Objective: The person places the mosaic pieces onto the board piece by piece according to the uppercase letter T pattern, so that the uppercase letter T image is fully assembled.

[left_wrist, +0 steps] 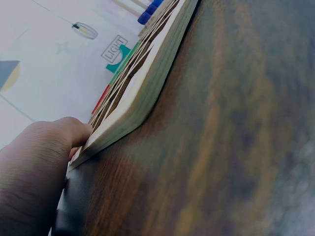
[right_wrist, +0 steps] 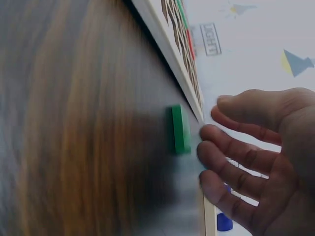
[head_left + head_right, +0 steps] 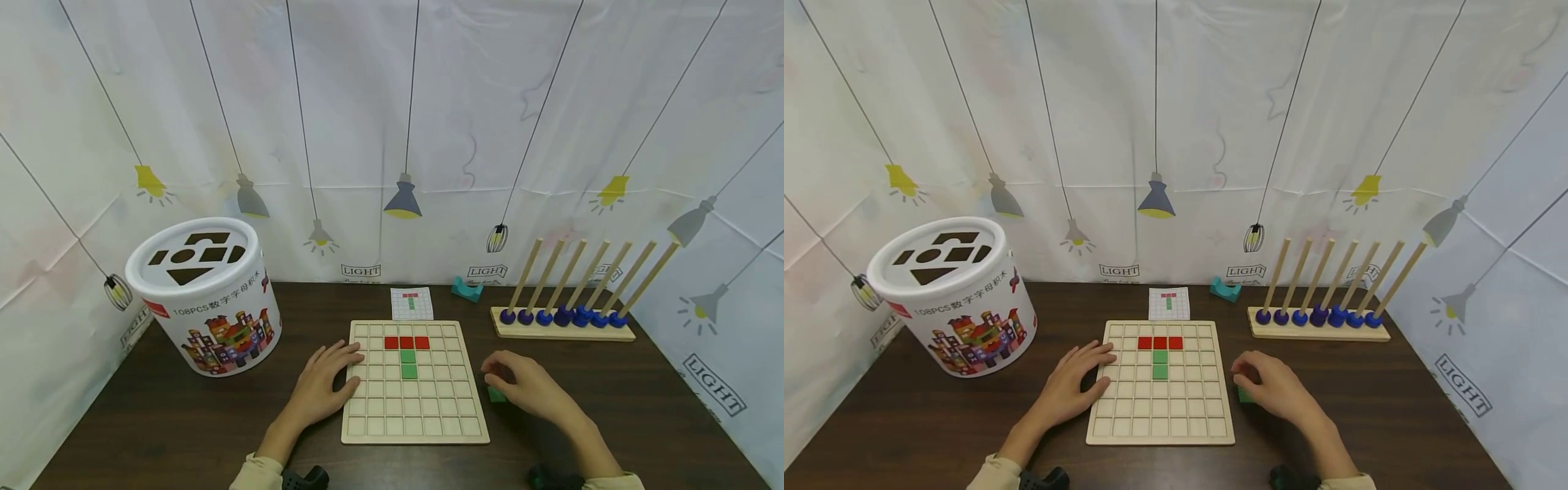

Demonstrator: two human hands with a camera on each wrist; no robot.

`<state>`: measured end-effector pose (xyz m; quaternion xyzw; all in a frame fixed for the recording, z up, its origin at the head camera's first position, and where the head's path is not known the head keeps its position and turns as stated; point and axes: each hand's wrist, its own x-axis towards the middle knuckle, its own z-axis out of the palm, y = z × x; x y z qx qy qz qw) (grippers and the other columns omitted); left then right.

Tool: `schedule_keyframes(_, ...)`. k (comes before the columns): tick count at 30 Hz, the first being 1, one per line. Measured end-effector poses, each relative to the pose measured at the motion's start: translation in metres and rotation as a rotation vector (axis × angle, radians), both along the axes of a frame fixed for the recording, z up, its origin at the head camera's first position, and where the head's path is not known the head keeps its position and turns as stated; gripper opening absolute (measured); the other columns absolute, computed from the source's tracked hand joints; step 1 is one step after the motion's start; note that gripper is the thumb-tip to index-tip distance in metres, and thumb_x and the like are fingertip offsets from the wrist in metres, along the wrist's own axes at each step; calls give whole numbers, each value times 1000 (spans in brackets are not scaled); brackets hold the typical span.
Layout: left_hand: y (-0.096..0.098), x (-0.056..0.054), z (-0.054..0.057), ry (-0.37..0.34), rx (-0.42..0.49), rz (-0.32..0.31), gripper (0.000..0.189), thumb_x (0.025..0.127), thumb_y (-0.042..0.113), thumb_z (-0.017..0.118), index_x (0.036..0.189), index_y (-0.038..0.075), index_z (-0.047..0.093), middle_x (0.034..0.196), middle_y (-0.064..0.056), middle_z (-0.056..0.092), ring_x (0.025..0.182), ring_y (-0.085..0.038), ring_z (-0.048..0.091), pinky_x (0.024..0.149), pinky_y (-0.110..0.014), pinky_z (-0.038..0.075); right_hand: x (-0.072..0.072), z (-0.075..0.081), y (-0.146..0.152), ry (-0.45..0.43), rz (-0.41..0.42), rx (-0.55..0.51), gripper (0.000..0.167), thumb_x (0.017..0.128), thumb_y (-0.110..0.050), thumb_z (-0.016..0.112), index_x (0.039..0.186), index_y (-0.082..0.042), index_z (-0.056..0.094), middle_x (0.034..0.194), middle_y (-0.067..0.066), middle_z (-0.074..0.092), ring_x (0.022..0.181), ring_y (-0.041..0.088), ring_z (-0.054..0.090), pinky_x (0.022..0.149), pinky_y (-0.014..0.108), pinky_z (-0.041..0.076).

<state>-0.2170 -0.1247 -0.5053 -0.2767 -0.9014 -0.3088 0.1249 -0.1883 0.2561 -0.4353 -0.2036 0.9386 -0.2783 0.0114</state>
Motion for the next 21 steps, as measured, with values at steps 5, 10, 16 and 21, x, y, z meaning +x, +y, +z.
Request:
schedule_keyframes(5, 0, 0, -1, 5, -1, 2, 38, 91, 31, 60, 127, 19, 61, 141, -2, 51, 136, -32, 40, 112, -60, 25, -2, 0, 10, -67, 20, 14, 18, 89, -23, 64, 104, -13, 63, 91, -6, 61, 78, 1, 54, 64, 21, 47)
schedule_keyframes(10, 0, 0, -1, 5, -4, 4, 37, 91, 31, 60, 126, 19, 61, 141, -2, 51, 136, -31, 40, 112, -59, 25, -4, 0, 17, -83, 67, 43, 24, 87, -28, 67, 105, -12, 64, 96, -2, 60, 80, 2, 53, 66, 22, 48)
schedule_keyframes(16, 0, 0, 1, 0, 2, 0, 37, 91, 30, 61, 126, 19, 61, 141, -2, 51, 136, -32, 40, 112, -60, 24, -4, 1, 20, -94, 88, 62, 24, 85, -27, 69, 104, -13, 66, 99, -2, 58, 81, 9, 54, 66, 23, 47)
schedule_keyframes(21, 0, 1, 1, -9, -4, -1, 38, 91, 30, 61, 127, 19, 61, 142, -2, 50, 136, -32, 40, 112, -59, 24, -3, 1, 20, -103, 78, 66, 18, 85, -25, 69, 99, -15, 65, 97, -3, 57, 80, 7, 53, 65, 22, 46)
